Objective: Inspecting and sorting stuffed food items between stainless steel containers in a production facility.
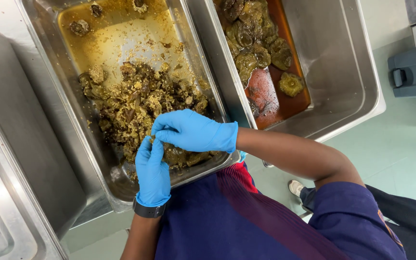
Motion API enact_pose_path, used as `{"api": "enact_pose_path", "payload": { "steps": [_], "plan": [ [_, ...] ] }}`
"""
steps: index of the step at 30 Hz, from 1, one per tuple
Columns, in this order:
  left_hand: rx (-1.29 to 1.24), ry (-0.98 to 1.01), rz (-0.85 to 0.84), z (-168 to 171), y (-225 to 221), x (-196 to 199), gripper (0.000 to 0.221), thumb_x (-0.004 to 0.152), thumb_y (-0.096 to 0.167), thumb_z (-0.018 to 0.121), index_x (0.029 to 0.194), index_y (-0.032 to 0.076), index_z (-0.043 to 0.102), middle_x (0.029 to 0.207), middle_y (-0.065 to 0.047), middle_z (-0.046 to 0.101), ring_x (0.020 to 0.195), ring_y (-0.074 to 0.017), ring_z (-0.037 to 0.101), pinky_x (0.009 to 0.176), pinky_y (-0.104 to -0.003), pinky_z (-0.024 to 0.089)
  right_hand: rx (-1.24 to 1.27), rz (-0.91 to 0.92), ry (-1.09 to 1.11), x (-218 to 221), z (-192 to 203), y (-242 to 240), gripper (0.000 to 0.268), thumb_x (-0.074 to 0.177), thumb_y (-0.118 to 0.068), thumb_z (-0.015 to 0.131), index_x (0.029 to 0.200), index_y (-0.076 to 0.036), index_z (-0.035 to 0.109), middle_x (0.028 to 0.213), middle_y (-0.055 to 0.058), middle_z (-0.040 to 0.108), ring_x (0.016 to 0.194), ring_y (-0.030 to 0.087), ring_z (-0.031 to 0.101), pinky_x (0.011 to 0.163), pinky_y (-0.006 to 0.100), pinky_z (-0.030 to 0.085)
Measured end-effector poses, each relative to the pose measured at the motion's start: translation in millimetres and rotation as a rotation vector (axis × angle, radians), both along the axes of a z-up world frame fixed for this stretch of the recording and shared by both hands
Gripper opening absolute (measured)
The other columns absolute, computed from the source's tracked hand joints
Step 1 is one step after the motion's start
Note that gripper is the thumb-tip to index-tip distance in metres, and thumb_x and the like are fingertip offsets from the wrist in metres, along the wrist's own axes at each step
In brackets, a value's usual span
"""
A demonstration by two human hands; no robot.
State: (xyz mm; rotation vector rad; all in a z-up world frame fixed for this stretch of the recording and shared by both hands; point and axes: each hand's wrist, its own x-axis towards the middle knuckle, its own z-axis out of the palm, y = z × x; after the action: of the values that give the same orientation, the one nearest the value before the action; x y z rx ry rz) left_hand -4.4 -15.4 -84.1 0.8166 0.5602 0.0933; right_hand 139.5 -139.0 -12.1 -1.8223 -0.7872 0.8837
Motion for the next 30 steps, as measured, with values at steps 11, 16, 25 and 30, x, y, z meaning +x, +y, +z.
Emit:
{"api": "enact_pose_path", "payload": {
  "steps": [11,16,25,30],
  "plan": [
    [0.108,0.053,-0.040,6,-1,0,0.027,0.104,0.014,0.057,0.131,0.012,0.060,0.103,0.004,0.061,0.080,-0.0030,0.051,0.066,-0.022,0.043,0.091,0.054,-0.177,-2,-10,-3,0.020,0.104,-0.023,0.059,0.111,-0.005,0.063,0.102,0.011,0.064,0.095,0.026,0.064,0.085,0.038,0.053],
    [0.093,-0.005,-0.020,-9,3,-4,0.020,0.111,0.015,0.055,0.129,0.008,0.060,0.107,0.003,0.063,0.086,-0.0049,0.053,0.073,-0.024,0.046,0.090,0.029,-0.269,-8,8,-1,0.014,0.107,-0.020,0.056,0.110,-0.007,0.059,0.101,0.012,0.060,0.093,0.029,0.061,0.084,0.039,0.051],
    [0.140,0.043,-0.019,13,-1,4,0.027,0.108,0.019,0.054,0.133,0.011,0.057,0.110,0.007,0.062,0.091,-0.0020,0.053,0.075,-0.021,0.044,0.102,0.004,-0.388,-13,5,-1,0.016,0.108,-0.026,0.054,0.113,-0.011,0.059,0.098,0.010,0.068,0.089,0.033,0.068,0.076,0.043,0.054],
    [0.160,0.085,-0.022,4,2,-4,0.025,0.108,0.020,0.055,0.131,0.013,0.058,0.101,0.009,0.058,0.082,-0.0006,0.047,0.066,-0.020,0.037,-0.016,0.046,-0.248,-9,10,-1,0.022,0.107,-0.030,0.051,0.114,-0.012,0.061,0.087,0.013,0.069,0.080,0.034,0.069,0.071,0.045,0.053]
  ]
}}
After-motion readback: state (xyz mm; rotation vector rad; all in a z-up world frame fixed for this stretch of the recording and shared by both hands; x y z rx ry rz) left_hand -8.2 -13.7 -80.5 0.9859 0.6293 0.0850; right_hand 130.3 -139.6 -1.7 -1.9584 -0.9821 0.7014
